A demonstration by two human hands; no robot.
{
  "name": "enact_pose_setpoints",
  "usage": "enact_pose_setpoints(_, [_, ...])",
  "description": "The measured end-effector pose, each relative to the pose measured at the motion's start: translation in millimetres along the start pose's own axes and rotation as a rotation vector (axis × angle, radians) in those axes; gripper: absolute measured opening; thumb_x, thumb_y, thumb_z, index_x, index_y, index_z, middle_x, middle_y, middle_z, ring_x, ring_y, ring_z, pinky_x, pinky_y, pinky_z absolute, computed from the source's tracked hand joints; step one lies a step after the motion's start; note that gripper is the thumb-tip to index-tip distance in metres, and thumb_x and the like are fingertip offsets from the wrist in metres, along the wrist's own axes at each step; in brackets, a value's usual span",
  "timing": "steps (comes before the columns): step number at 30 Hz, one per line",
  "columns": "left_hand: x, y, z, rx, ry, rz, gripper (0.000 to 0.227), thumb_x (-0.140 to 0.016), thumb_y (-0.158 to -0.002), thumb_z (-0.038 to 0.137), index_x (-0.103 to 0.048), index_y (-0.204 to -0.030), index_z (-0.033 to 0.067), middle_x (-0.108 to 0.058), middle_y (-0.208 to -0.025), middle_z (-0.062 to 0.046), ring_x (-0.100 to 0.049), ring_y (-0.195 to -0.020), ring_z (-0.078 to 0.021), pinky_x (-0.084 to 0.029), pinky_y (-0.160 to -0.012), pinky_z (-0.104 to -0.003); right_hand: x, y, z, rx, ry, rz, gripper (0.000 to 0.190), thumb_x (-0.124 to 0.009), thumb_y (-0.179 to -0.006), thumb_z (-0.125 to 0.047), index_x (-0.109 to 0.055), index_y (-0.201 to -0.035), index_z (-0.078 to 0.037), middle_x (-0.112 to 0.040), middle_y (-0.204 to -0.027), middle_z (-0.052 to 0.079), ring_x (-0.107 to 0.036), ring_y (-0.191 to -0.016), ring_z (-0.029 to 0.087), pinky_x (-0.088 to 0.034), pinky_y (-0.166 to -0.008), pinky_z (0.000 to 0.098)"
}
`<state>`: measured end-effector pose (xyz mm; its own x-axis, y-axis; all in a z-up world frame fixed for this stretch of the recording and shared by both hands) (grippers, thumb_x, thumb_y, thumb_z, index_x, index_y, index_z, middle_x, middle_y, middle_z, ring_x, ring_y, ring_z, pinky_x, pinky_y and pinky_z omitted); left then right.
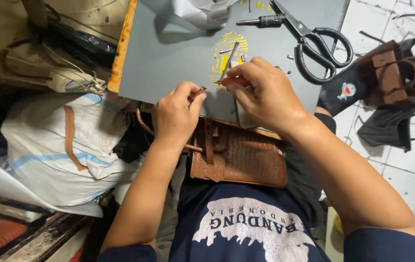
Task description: Assembling a leather bag by attaching metal hardware using a hammer and a punch tool
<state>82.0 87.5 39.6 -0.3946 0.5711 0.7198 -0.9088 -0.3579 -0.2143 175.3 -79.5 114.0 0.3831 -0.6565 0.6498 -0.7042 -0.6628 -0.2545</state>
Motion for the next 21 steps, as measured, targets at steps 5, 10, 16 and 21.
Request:
enact_pose_setpoints(5, [4, 2, 6, -0.18, -0.23, 0.152, 0.015, -0.079, -0.089, 0.038, -0.076, -0.102, 0.0294, -0.06, -0.096, 0.01, -0.062, -0.092, -0.02, -0.054, -0.072, -0.037, -7, -10, 0, 0.046, 0.089, -0.008, 0.021, -0.083, -0.093, -0.016, -0.071, -0.11, -0.011, -0.064, -0.088, 0.006, -0.068, -0.075, 0.029, -0.054, -0.064, 0.0398])
enact_pose_setpoints(10, [14, 1, 11, -0.227, -0.135, 0.183, 0.038, -0.082, -0.089, 0.032, -0.07, -0.123, 0.0204, -0.063, -0.096, 0.001, -0.064, -0.085, -0.0282, -0.053, -0.074, -0.044, -16, -17, 0, 0.014, 0.065, -0.075, 0.016, -0.074, -0.099, -0.012, -0.068, -0.113, -0.007, -0.065, -0.087, 0.012, -0.069, -0.079, 0.035, -0.053, -0.065, 0.0452])
enact_pose_setpoints(16, [12, 7, 5, -0.257, -0.151, 0.275, 0.019, -0.077, -0.093, 0.04, -0.077, -0.104, 0.0242, -0.06, -0.093, 0.003, -0.063, -0.08, -0.0251, -0.051, -0.071, -0.041, -30, -22, -6, 0.034, 0.084, -0.137, 0.012, -0.072, -0.101, -0.009, -0.067, -0.111, -0.005, -0.067, -0.086, 0.012, -0.071, -0.082, 0.035, -0.056, -0.069, 0.044])
enact_pose_setpoints(21, [17, 5, 11, -0.21, -0.095, 0.212, 0.02, -0.071, -0.099, 0.035, -0.077, -0.11, 0.0185, -0.063, -0.098, -0.002, -0.057, -0.081, -0.0306, -0.043, -0.071, -0.047, -38, -28, -20, 0.061, 0.106, -0.222, 0.011, -0.066, -0.104, -0.008, -0.058, -0.105, -0.001, -0.068, -0.094, 0.013, -0.063, -0.084, 0.031, -0.047, -0.075, 0.0395])
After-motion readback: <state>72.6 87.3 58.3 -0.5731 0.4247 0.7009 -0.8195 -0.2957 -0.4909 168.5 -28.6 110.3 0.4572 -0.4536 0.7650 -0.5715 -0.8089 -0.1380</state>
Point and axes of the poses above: each hand's wrist, its own y-axis away from the middle knuckle, its own x-axis out of the back of the hand, z = x × y, the point moved 9 cm from there along -y, towards the middle knuckle
